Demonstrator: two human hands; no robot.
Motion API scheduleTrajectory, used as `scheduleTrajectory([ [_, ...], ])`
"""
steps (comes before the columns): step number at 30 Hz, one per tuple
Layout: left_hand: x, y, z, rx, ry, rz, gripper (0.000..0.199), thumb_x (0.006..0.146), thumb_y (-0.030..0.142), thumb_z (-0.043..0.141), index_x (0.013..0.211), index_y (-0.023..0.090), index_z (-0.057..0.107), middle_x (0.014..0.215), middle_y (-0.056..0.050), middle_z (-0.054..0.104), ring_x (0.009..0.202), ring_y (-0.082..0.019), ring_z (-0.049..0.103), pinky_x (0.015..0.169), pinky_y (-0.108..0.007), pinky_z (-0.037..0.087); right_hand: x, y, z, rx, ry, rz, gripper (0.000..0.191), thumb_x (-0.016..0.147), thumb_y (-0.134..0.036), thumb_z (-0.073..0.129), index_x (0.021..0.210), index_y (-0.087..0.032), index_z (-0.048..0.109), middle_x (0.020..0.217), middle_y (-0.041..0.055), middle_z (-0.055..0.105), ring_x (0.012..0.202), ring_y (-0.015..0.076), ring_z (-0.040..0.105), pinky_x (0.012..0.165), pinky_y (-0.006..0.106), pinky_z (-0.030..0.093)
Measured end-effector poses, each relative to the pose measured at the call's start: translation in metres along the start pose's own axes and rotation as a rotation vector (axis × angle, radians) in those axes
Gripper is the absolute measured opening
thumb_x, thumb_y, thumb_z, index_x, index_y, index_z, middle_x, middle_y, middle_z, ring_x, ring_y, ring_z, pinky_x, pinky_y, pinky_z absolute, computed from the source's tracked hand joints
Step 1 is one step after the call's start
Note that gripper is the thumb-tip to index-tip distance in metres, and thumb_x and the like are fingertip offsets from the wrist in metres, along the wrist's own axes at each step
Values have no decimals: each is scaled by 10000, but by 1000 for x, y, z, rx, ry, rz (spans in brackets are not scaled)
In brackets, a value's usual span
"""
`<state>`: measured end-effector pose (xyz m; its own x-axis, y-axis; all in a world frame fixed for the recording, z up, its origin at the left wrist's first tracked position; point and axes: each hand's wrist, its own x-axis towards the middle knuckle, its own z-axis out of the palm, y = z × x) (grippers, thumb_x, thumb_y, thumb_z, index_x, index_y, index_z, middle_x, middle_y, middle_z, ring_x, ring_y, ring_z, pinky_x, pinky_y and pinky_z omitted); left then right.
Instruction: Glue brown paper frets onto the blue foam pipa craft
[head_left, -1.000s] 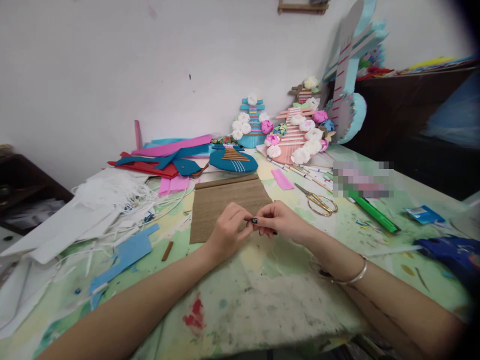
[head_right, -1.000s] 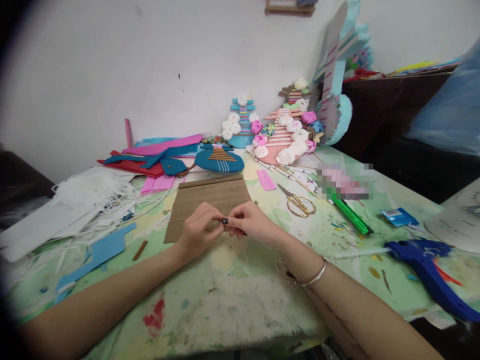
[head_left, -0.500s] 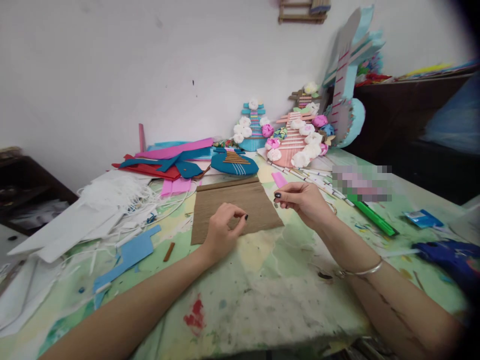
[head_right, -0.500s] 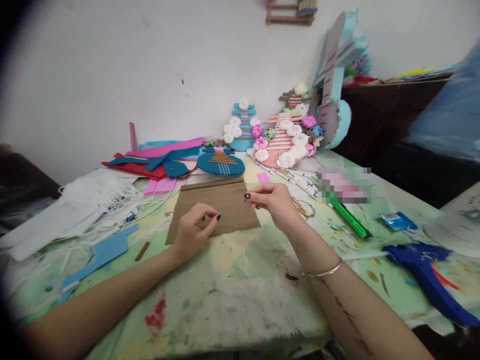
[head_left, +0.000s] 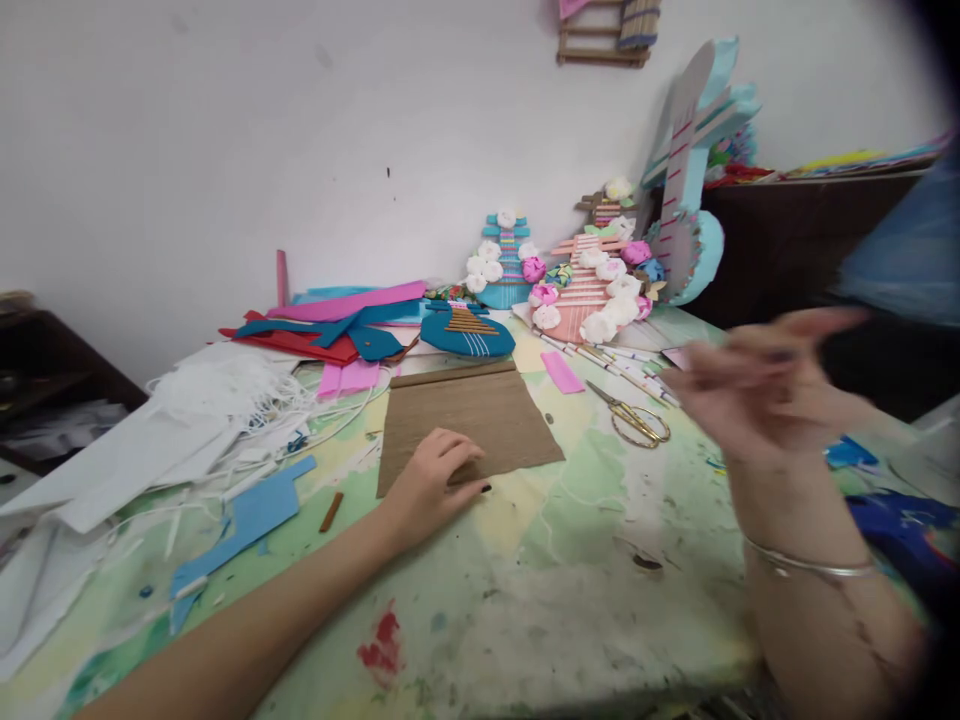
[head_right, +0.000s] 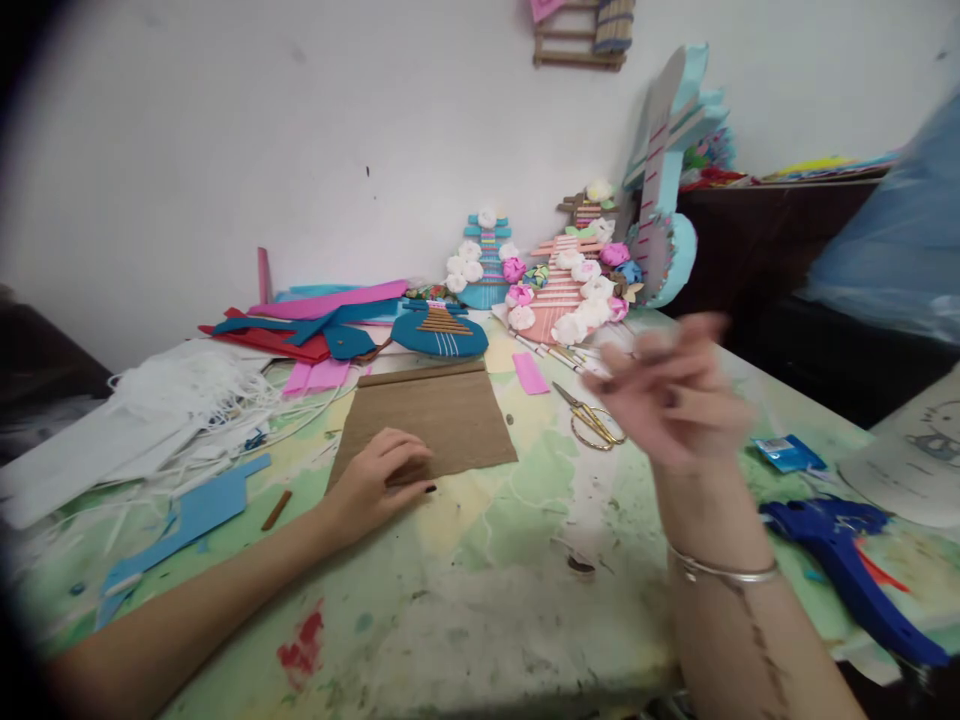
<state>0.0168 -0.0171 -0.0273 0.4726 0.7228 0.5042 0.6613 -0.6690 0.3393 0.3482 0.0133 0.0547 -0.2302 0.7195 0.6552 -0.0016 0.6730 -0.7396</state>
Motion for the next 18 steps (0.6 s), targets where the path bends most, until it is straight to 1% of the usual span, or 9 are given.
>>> scheduleTrajectory([
  [1,-2,-2,-1,14,-32,7,162,804,236,631,956,189,596,972,-78,616,931,-212,547,801,-354,473,3,5,18,129,-76,76,254,682,-534,683,905,-411,675,807,1,690,787,188,579,724,411,414],
  [2,-4,-5,-2,27,-54,16,147,810,237,626,947,191,600,973,-77,613,931,-211,545,803,-354,473,6,12,37,121,-188,167,213,683,-432,718,876,-345,696,820,13,690,774,189,587,722,392,428],
  [4,-8,-9,-5,47,-70,36,94,834,216,591,924,195,609,974,-76,607,934,-204,548,811,-349,475,7,28,71,-90,-399,291,168,684,-298,731,836,-229,705,860,54,685,806,205,595,740,370,439],
  [6,-12,-12,-7,71,-68,62,82,861,194,545,902,188,616,961,-80,608,924,-198,555,810,-343,477,3,45,96,-357,-521,259,184,648,-209,747,821,-178,696,855,69,664,796,204,577,728,346,437],
  [8,-16,-16,-8,105,-81,87,125,886,187,497,888,171,621,931,-88,613,894,-194,559,789,-337,481,-2,60,110,-490,-639,185,232,631,-192,768,847,-162,689,870,72,638,829,205,559,734,323,432],
  [10,-20,-20,-9,129,-108,99,175,905,182,455,884,154,626,904,-95,617,862,-189,559,765,-330,479,-6,69,115,-524,-669,121,206,667,-195,751,860,-164,684,874,68,624,854,199,552,745,304,429],
  [13,-21,-24,-11,90,-109,58,191,904,178,446,870,151,633,893,-86,620,844,-176,560,759,-318,468,-7,77,113,-467,-643,86,62,757,-165,656,814,-169,679,830,55,638,813,174,569,735,282,431],
  [15,-19,-25,-14,20,-110,-24,161,878,180,489,834,160,642,863,-66,623,825,-165,563,743,-301,458,-5,81,108,-399,-647,118,71,793,-176,608,789,-167,679,780,44,647,744,156,578,693,264,435],
  [18,-14,-25,-19,-101,-172,-201,109,814,189,570,758,173,662,766,-29,619,740,-143,560,655,-255,437,-4,87,100,-370,-657,180,113,809,-222,589,778,-165,682,759,38,654,706,147,580,661,251,429],
])
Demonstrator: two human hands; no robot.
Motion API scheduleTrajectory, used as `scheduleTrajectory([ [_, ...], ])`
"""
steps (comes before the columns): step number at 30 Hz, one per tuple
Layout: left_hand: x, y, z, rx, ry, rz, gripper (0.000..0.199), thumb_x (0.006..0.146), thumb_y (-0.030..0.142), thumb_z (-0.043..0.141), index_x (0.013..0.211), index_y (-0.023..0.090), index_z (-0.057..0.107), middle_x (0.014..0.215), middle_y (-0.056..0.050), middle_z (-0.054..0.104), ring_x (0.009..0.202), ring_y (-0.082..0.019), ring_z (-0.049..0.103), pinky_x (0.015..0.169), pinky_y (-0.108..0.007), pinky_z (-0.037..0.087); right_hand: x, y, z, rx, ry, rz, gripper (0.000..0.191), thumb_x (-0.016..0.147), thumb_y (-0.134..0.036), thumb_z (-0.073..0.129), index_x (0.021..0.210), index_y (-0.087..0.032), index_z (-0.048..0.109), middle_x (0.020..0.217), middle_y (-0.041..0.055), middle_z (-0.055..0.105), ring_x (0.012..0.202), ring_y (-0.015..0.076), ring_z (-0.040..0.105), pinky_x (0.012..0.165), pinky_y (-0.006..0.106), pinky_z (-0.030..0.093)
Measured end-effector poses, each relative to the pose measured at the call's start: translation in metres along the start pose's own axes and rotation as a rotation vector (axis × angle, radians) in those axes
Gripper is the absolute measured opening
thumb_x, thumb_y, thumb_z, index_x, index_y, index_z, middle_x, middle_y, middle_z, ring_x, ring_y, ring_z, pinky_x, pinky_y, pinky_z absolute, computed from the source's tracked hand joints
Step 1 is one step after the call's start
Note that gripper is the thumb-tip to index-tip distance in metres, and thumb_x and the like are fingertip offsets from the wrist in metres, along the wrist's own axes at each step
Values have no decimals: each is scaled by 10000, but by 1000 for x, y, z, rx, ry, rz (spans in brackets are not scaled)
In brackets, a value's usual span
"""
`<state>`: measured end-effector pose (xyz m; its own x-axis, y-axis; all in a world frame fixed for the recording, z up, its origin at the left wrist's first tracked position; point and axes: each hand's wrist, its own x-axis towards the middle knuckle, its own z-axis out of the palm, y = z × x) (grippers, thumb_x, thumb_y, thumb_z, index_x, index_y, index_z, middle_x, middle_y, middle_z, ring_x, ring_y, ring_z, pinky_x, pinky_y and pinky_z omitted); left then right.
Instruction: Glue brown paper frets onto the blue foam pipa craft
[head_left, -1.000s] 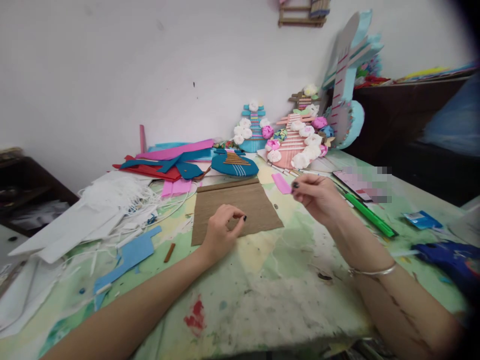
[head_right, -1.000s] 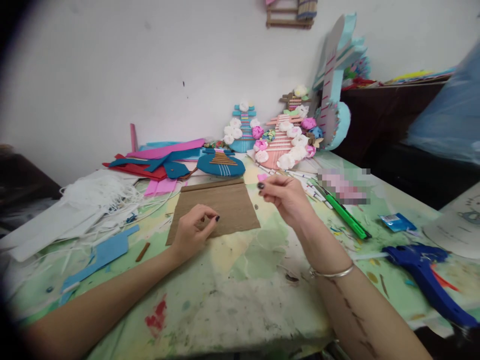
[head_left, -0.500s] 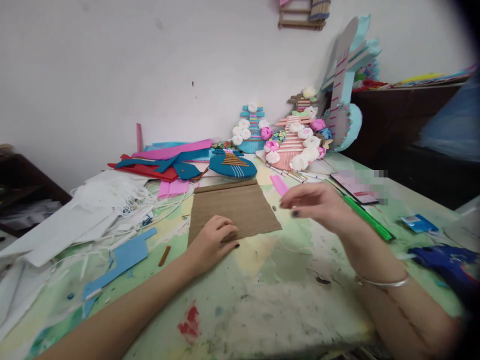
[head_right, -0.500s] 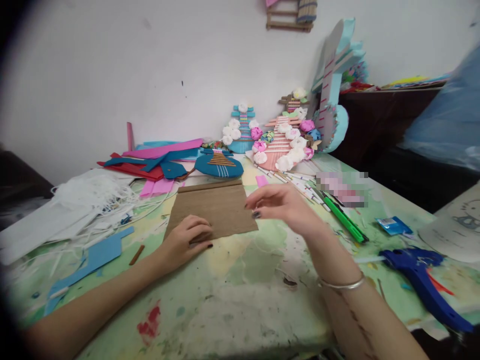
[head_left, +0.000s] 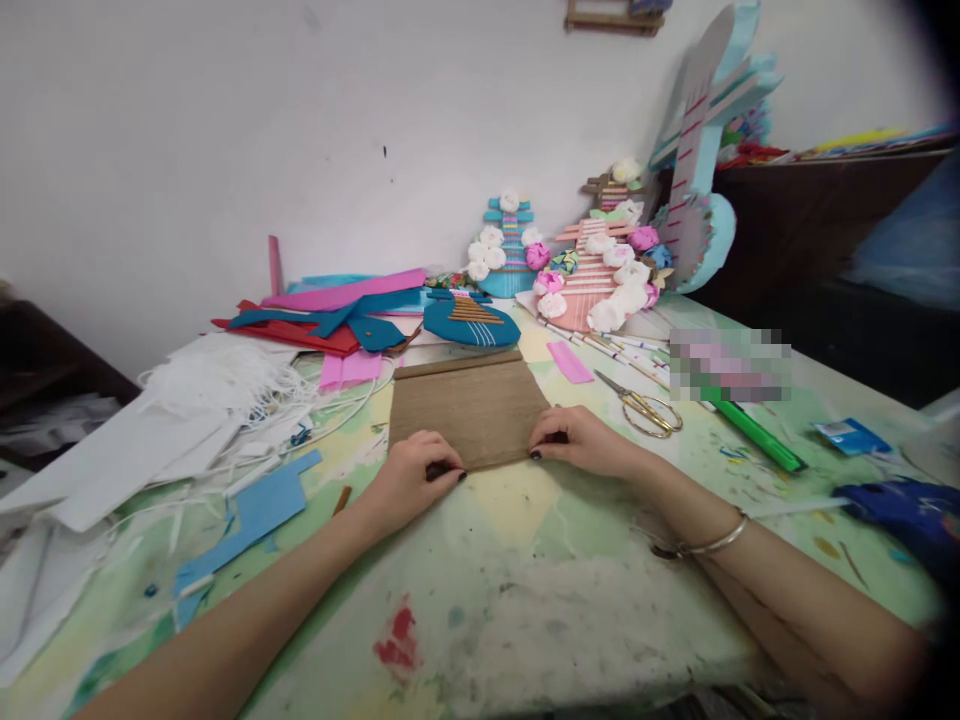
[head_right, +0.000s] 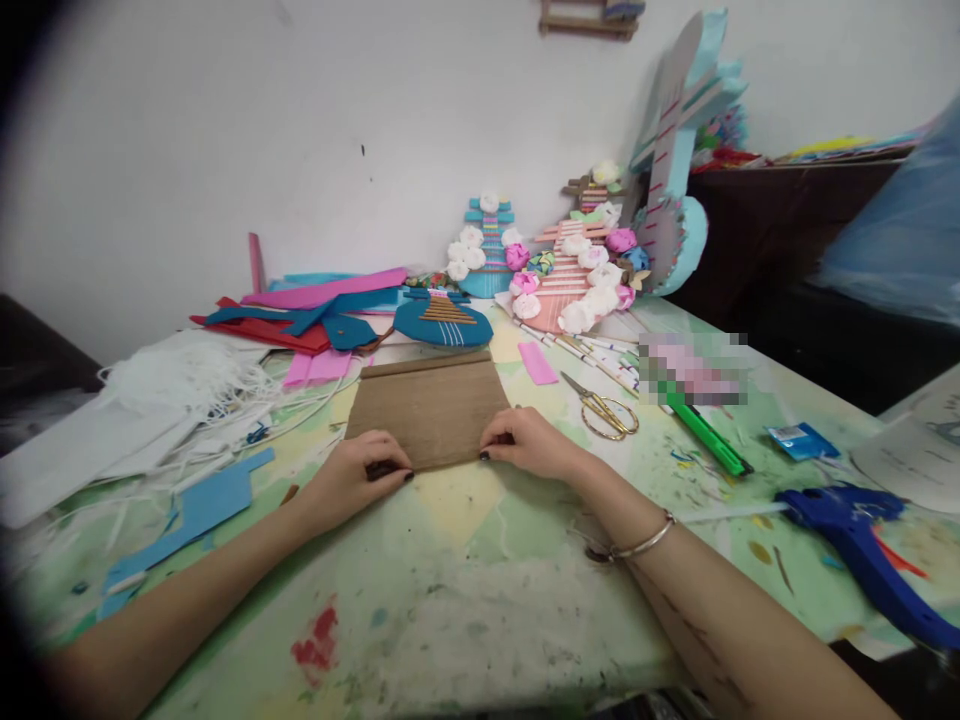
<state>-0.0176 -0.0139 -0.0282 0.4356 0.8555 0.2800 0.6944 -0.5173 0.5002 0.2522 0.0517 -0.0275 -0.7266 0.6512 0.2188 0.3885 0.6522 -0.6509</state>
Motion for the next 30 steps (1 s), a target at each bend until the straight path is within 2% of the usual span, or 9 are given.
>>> scheduleTrajectory([
  [3,2,1,-5,-71,-59,-138,90,773,218,605,728,176,670,706,-10,615,652,-124,536,580,-228,402,-2,3,-2,-62,6,61,115,804,-220,576,760,-162,665,730,33,643,683,146,564,635,248,407],
  [6,2,0,-8,-88,-89,-211,100,764,245,605,728,175,666,673,3,610,612,-116,509,559,-224,377,-2,1,-1,-135,18,84,94,796,-191,551,745,-161,623,689,19,600,643,137,526,601,240,379],
  [15,5,1,-13,-140,-141,-212,122,775,188,515,841,159,614,674,14,578,600,-112,489,556,-220,367,-2,-1,3,-142,25,121,42,762,-167,557,730,-159,583,681,8,576,620,125,514,579,226,364],
  [18,5,1,-13,-108,-151,-150,145,768,154,514,876,157,609,685,13,556,604,-111,483,569,-220,380,-2,-1,3,-139,27,124,48,766,-165,552,734,-160,588,682,8,572,625,124,509,587,226,364],
  [21,3,0,-11,-14,-166,33,320,805,101,447,1054,193,624,822,-22,553,703,-123,506,654,-239,414,-1,-2,3,-136,28,116,44,761,-159,559,725,-163,585,674,2,565,621,122,497,585,226,353],
  [24,0,-1,-7,135,-200,192,432,867,104,385,1198,289,593,943,-50,507,842,-153,508,741,-271,421,-1,-2,3,-124,32,111,41,754,-149,563,722,-165,582,667,-5,559,615,118,493,577,223,352],
  [30,-4,0,-1,259,-192,211,411,902,164,389,1233,323,574,988,-68,489,887,-181,492,767,-311,431,-2,1,5,-93,49,114,41,748,-144,568,737,-167,601,674,-6,571,609,119,507,562,226,371],
])
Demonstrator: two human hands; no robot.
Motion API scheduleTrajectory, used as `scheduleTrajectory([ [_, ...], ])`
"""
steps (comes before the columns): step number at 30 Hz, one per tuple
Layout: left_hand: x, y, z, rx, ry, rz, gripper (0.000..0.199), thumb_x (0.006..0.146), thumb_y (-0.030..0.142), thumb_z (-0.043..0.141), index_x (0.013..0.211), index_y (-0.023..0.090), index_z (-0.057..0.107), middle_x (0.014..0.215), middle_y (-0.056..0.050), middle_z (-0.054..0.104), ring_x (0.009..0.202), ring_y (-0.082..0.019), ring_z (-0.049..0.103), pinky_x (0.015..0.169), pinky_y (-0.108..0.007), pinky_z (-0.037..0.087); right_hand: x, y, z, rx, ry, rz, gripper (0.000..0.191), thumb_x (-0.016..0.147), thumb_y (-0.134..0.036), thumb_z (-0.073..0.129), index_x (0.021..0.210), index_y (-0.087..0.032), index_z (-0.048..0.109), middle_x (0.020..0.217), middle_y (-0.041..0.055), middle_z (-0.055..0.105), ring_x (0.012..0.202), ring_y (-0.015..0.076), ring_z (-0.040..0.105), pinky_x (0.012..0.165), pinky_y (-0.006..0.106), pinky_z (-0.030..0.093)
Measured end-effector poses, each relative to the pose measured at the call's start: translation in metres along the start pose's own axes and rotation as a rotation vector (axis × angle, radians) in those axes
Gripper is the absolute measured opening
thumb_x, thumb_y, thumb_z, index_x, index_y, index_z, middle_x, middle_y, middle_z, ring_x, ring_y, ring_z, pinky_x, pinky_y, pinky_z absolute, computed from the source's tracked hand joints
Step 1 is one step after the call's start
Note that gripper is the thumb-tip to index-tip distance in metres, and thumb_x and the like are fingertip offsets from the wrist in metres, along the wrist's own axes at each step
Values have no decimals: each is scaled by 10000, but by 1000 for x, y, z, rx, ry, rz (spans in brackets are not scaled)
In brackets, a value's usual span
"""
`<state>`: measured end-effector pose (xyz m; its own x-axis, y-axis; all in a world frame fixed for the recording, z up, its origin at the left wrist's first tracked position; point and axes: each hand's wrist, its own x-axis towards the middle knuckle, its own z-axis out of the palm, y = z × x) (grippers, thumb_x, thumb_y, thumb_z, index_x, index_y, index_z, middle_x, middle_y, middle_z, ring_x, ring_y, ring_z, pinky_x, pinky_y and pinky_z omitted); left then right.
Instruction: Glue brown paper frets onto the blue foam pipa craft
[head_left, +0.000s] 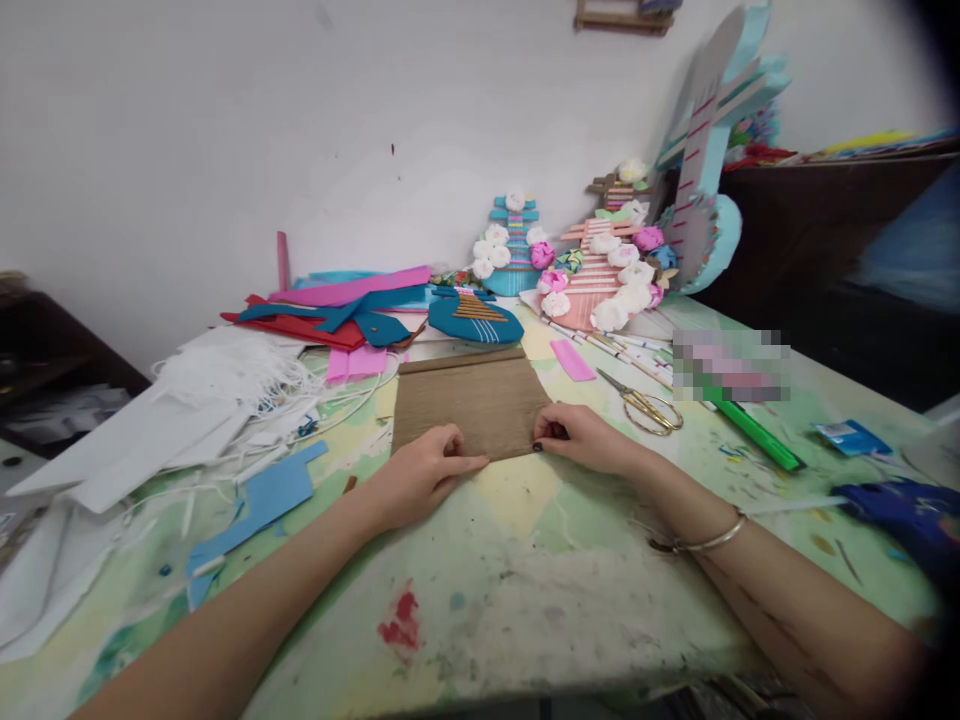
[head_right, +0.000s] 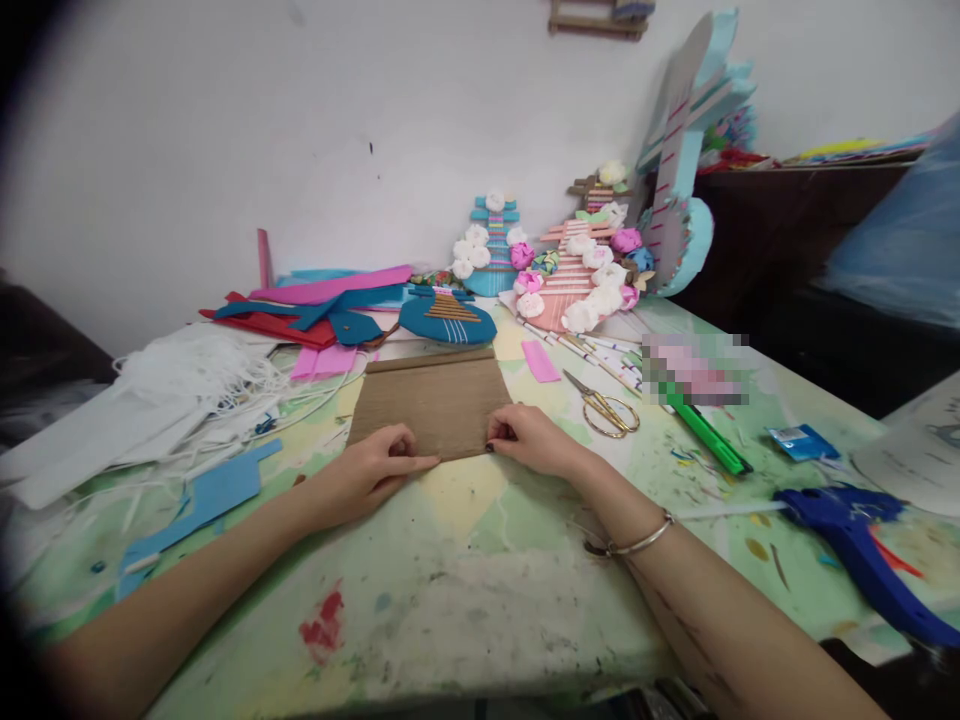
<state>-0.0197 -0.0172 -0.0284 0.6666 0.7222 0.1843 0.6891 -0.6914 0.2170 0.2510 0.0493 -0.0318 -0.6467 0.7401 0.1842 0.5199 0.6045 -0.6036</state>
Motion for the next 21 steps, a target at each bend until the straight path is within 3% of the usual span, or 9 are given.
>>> scheduleTrajectory([
  [3,1,3,1,-1,41,-3,368,893,179,414,1189,277,611,981,-79,498,896,-192,486,786,-334,433,-1,-3,-6,36,70,-40,87,754,-128,552,781,-164,627,731,16,600,654,132,535,601,245,403],
  [7,3,6,4,-55,96,-40,320,898,209,432,1128,253,649,940,-70,499,863,-178,497,769,-326,437,-6,-14,-15,99,233,-199,150,766,-107,562,839,-169,677,810,52,627,755,156,570,688,276,441],
  [15,4,4,7,-92,118,-91,325,881,198,452,1115,283,662,911,-50,500,854,-170,505,756,-320,447,-8,-41,15,-185,4,-348,258,827,-56,476,899,-174,694,885,86,617,826,175,550,724,285,439],
  [18,4,3,8,-95,103,-94,328,882,192,452,1115,289,662,917,-50,501,859,-170,504,759,-322,446,-6,-38,12,-240,18,-276,231,776,-58,536,924,-165,678,909,94,606,887,202,530,764,305,422],
  [21,4,2,7,-100,105,-80,336,879,173,450,1112,286,663,925,-51,498,861,-168,504,766,-322,440,-6,-22,-5,-204,13,-28,125,726,-87,588,799,-162,657,816,60,617,818,190,541,718,282,398],
])
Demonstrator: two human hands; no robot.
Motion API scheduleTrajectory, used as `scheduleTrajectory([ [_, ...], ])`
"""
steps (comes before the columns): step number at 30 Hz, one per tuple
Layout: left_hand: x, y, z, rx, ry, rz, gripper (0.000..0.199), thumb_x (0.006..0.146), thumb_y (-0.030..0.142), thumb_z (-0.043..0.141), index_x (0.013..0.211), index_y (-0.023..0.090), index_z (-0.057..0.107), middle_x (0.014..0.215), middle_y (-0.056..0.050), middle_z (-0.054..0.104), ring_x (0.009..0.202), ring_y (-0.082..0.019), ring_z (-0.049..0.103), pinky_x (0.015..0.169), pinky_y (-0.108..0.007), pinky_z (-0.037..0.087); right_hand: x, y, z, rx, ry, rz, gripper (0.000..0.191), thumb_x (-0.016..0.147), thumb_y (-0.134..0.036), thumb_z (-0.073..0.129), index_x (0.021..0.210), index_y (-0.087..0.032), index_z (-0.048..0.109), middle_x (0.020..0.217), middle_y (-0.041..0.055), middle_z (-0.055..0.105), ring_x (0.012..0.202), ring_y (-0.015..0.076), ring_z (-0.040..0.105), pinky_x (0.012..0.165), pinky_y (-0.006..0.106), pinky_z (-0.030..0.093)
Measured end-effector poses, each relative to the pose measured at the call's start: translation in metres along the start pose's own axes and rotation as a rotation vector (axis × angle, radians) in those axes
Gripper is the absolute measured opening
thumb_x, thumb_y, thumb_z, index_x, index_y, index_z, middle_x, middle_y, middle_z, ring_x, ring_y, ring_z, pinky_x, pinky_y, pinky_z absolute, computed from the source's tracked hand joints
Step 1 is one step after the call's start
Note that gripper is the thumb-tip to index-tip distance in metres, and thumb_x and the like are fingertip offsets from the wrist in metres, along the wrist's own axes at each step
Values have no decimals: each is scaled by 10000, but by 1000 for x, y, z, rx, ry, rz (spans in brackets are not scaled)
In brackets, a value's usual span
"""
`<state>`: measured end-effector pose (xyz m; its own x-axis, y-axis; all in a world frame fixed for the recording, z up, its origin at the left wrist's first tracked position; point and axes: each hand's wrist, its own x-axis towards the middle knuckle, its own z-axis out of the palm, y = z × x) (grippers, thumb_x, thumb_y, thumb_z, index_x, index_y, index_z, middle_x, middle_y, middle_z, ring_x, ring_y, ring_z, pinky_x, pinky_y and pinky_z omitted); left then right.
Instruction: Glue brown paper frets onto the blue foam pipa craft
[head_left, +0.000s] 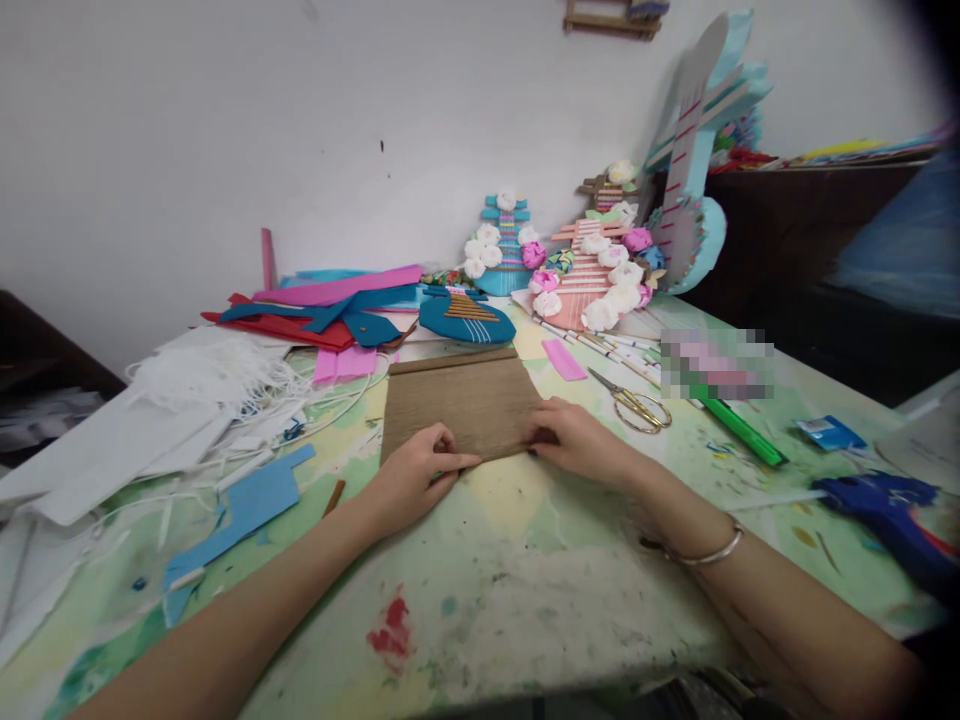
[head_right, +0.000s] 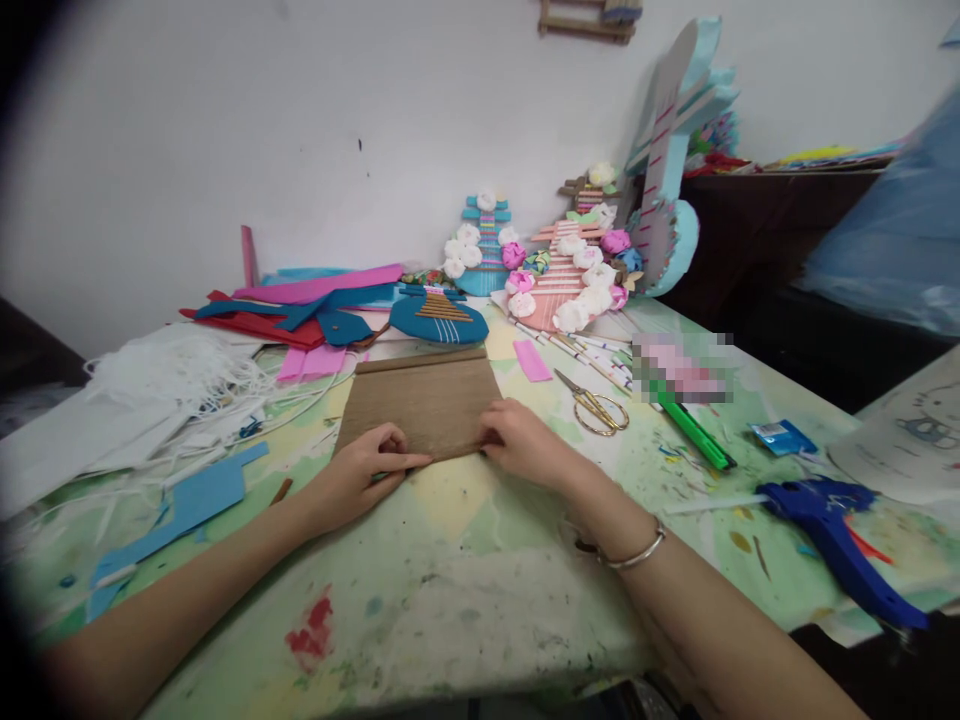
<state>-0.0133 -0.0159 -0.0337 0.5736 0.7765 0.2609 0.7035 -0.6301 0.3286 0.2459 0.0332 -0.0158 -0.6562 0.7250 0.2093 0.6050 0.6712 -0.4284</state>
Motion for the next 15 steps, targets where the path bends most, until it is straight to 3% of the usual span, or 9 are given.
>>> scheduleTrajectory([
  [2,0,0,-1,-3,-5,4,347,877,160,443,1119,279,661,925,-54,494,859,-168,504,768,-321,436,-1,16,-9,57,-58,139,51,737,-148,590,739,-161,640,704,21,612,694,156,542,635,253,379],
  [6,0,0,-3,-5,-30,5,364,876,152,434,1145,274,647,938,-61,493,870,-173,507,766,-321,435,-4,36,-17,92,-115,228,125,752,-261,586,747,-147,638,640,2,598,593,128,514,546,229,346],
  [15,-1,-2,-2,-9,-20,24,354,883,159,432,1140,273,647,943,-58,496,866,-165,503,768,-320,442,-6,34,-23,91,-178,303,166,708,-310,590,656,-155,615,586,-14,548,555,110,445,506,222,306],
])
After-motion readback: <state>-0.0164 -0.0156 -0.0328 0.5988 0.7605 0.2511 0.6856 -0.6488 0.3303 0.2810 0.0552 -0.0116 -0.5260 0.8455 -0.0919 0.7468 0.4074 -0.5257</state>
